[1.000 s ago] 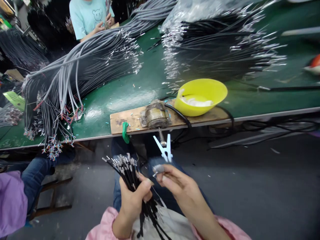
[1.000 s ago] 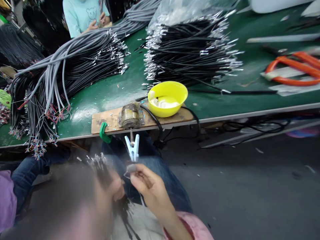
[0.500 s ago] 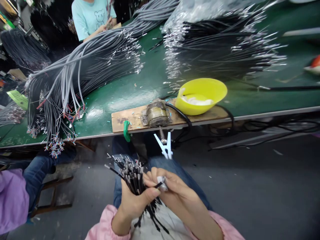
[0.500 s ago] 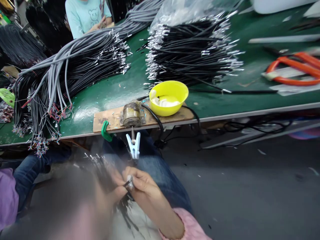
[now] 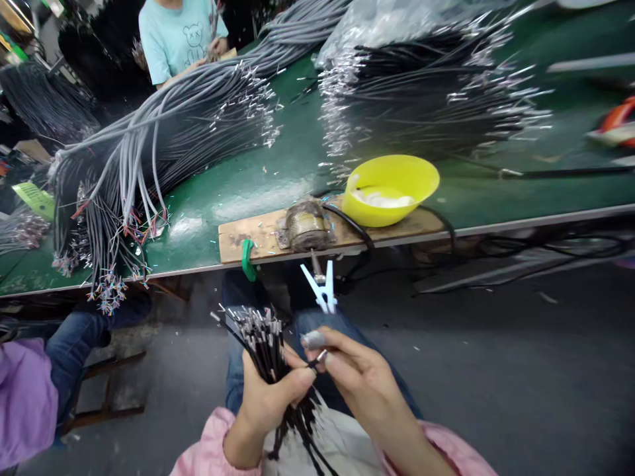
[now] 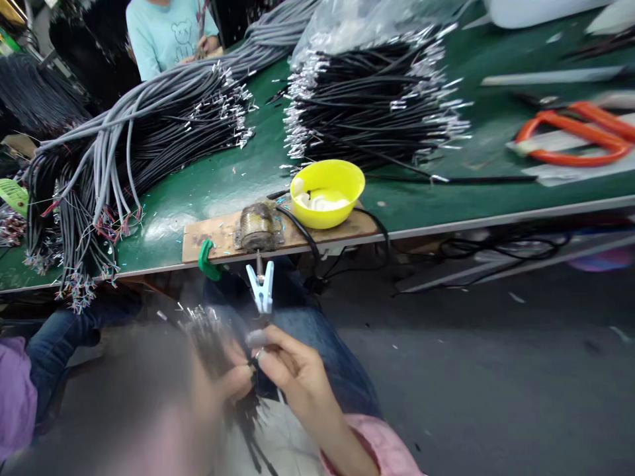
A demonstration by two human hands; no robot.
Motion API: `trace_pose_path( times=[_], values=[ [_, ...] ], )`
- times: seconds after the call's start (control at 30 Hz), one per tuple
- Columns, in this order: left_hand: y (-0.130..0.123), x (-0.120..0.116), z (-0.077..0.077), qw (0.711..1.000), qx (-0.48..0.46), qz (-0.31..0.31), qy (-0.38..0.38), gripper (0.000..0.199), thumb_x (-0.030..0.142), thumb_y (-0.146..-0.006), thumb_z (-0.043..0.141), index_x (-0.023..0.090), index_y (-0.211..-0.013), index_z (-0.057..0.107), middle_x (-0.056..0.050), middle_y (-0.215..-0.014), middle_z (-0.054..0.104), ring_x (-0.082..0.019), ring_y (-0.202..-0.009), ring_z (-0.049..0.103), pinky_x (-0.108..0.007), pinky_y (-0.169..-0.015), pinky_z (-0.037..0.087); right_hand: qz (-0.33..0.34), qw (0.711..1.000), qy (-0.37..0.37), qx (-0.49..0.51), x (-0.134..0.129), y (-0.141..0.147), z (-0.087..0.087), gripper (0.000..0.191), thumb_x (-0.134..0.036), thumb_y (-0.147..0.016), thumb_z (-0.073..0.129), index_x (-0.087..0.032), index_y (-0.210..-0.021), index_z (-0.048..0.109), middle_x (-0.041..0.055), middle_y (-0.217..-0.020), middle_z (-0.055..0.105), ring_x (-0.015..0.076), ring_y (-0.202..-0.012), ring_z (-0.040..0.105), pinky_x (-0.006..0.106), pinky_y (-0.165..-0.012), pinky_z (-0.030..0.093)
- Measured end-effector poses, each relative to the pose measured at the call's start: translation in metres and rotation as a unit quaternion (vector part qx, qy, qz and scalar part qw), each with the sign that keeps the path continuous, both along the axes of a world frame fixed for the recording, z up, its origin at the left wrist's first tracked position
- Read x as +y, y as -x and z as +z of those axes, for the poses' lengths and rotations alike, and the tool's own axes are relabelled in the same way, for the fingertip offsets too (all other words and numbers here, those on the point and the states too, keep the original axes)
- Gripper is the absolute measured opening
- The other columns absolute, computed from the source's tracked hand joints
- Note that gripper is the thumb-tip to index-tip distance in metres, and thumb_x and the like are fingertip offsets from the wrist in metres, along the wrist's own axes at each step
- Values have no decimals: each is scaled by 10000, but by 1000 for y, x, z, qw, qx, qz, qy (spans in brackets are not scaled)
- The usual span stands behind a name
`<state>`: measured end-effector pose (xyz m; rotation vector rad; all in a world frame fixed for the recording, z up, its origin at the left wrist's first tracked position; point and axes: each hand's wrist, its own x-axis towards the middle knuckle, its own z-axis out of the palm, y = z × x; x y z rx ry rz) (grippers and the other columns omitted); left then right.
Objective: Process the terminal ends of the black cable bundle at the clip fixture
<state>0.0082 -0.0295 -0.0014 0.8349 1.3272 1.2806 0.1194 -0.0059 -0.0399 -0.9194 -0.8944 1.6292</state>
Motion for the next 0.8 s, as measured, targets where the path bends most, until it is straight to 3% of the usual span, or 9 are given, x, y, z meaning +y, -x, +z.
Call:
trace_pose_path(
  times=[0.17,0.33,0.47,0.57,0.7,0.8],
  values=[
    [-1,2,-2,999,-27,-18,8,465,480,-596,732,168,-424,433,73,-357,331,-25,-311,253,-182,-300,222,-25,989,-129,-65,1,1,10,174,-305,-779,646,-210,-634,635,6,-620,573,142,-574,531,224,-524,424],
    [0,0,-2,999,-22,-27,22,521,520,-590,733,182,-385,393,76,-353,307,-33,-318,259,-197,-311,244,-17,992,-105,-60,-2,6,3,318,-423,-807,598,-202,-580,570,-7,-585,489,143,-558,471,244,-510,379],
    [1,-3,-8,1000,-4,11,7,471,472,-585,753,176,-395,438,63,-374,347,-47,-331,311,-208,-329,292,-18,997,-57,-49,-5,7,-1,403,-483,-776,614,-197,-509,516,-12,-560,437,149,-561,415,270,-529,330],
    [3,-4,-8,999,18,27,-23,358,405,-597,761,164,-457,536,44,-420,425,-72,-372,404,-221,-399,398,10,999,37,35,-5,10,4,428,-530,-678,688,-192,-488,507,-15,-560,420,148,-570,402,273,-535,328],
    [8,-9,-7,997,65,-27,-44,213,371,-674,712,169,-608,694,-42,-566,628,-171,-565,604,-293,-590,528,53,966,194,162,1,14,14,468,-516,-562,776,-183,-464,462,-57,-479,333,98,-479,301,238,-463,283],
    [12,-16,-11,995,90,-32,-32,139,332,-659,734,199,-621,720,-47,-636,681,-195,-642,636,-326,-682,539,38,954,213,208,8,11,14,499,-470,-586,783,-189,-437,399,-83,-428,284,69,-424,227,221,-419,253]
  ],
)
